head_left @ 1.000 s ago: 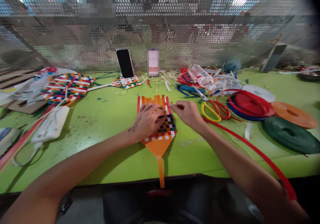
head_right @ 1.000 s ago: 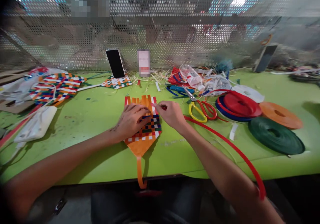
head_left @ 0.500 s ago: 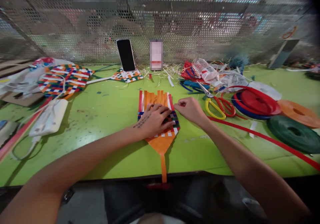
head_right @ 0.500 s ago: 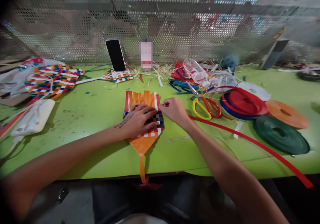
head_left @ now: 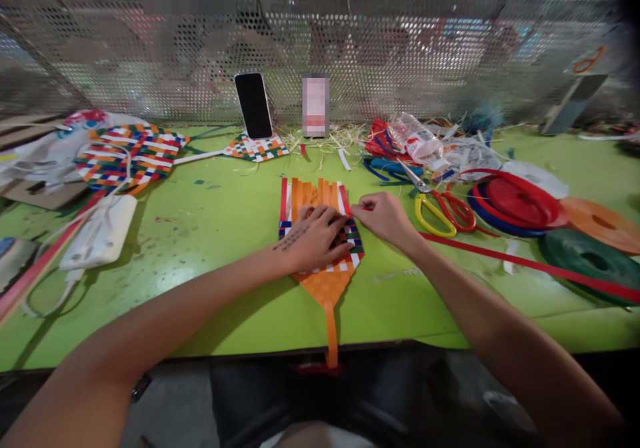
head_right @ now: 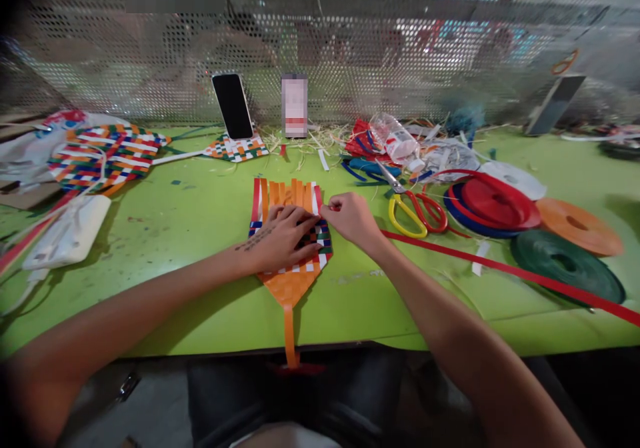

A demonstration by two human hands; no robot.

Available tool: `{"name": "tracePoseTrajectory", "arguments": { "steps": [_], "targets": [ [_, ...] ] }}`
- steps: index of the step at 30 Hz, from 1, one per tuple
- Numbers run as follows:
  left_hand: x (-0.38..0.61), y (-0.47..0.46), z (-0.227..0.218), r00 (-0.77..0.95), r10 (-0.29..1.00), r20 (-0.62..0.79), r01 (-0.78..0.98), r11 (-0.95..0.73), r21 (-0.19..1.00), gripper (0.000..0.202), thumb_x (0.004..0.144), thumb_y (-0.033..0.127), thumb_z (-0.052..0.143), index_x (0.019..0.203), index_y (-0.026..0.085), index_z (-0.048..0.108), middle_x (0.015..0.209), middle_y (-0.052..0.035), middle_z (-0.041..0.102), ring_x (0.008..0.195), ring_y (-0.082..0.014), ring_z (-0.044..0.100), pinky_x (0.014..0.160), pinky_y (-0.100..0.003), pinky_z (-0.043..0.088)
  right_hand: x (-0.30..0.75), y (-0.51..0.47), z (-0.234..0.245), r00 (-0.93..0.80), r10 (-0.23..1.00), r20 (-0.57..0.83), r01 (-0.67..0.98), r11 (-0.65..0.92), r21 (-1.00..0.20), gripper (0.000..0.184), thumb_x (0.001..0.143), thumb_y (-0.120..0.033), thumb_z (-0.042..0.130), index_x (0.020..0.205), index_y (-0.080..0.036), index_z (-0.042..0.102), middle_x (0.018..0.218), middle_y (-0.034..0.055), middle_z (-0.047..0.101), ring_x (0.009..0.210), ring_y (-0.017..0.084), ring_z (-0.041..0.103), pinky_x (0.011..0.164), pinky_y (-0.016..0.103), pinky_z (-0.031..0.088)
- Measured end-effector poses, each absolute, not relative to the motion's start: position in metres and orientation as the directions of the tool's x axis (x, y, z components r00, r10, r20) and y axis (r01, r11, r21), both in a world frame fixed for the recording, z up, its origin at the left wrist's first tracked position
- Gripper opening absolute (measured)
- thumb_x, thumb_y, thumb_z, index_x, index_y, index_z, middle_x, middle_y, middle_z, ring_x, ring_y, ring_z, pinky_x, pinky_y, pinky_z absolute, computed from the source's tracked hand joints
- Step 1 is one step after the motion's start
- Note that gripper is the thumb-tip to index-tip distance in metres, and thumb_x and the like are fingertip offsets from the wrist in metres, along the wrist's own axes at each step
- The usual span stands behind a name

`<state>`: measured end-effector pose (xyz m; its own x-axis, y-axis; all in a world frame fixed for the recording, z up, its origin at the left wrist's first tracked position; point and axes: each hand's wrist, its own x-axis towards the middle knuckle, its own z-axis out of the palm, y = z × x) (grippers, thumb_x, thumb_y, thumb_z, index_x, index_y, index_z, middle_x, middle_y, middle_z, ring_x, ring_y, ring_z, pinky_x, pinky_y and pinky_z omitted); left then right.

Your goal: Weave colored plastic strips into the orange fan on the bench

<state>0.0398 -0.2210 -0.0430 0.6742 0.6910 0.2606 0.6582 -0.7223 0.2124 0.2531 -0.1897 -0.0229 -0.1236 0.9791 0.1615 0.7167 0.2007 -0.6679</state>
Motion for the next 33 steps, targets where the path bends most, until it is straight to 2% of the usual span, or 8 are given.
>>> {"name": "tracePoseTrajectory", "arguments": {
  "steps": [4,9,16,24,33],
  "targets": [
    [0.0394,-0.2187,-0.0411,0.685,0.685,0.248,0.645,-0.729,0.231,0.059,0.106,0.059,0.054,0.149,0.02,0.063,0.13,-0.015,0.067,0.125,-0.0364,0.056,0.109,-0.054,0.038,0.2534,-0.1895,-0.0236,-0.116,0.979,0.169,0.72,0.2,-0.664,0.041,0.08,-0.032,0.064,0.056,-0.022,0.033,0.06,-0.0033,0.024,0.061,0.013,0.026,0.056,0.032,0.022],
    [0.039,-0.2184,-0.0421,0.68,0.699,0.222,0.669,-0.715,0.201,0.066,0.107,0.064,0.05,0.156,0.021,0.059,0.13,-0.0152,0.065,0.123,-0.0364,0.055,0.107,-0.054,0.039,0.2541,-0.1888,-0.0229,-0.105,0.98,0.167,0.735,0.19,-0.651,0.042,0.08,-0.031,0.065,0.055,-0.022,0.033,0.059,-0.0037,0.024,0.061,0.013,0.025,0.055,0.032,0.022],
    [0.0392,-0.22,-0.0395,0.682,0.701,0.209,0.667,-0.713,0.218,0.066,0.107,0.062,0.049,0.157,0.021,0.058,0.132,-0.0155,0.065,0.125,-0.0363,0.054,0.11,-0.055,0.036,0.2525,-0.1896,-0.0203,-0.106,0.978,0.179,0.749,0.197,-0.632,0.043,0.082,-0.031,0.065,0.056,-0.023,0.032,0.058,-0.0037,0.026,0.062,0.013,0.025,0.056,0.032,0.023],
    [0.0394,-0.2214,-0.0361,0.682,0.709,0.178,0.673,-0.704,0.226,0.064,0.108,0.062,0.045,0.157,0.022,0.057,0.149,-0.0137,0.061,0.135,-0.0359,0.051,0.115,-0.055,0.032,0.2517,-0.19,-0.0211,-0.098,0.976,0.192,0.793,0.193,-0.577,0.041,0.083,-0.03,0.064,0.056,-0.022,0.035,0.057,-0.0036,0.03,0.062,0.014,0.025,0.058,0.031,0.026],
    [0.0394,-0.2215,-0.036,0.677,0.715,0.173,0.682,-0.698,0.218,0.066,0.108,0.064,0.045,0.158,0.023,0.057,0.143,-0.0141,0.064,0.134,-0.0365,0.05,0.115,-0.056,0.031,0.2512,-0.1893,-0.0249,-0.08,0.974,0.211,0.803,0.189,-0.566,0.042,0.084,-0.029,0.064,0.056,-0.021,0.034,0.057,-0.004,0.028,0.062,0.013,0.024,0.058,0.032,0.024]
  ]
}}
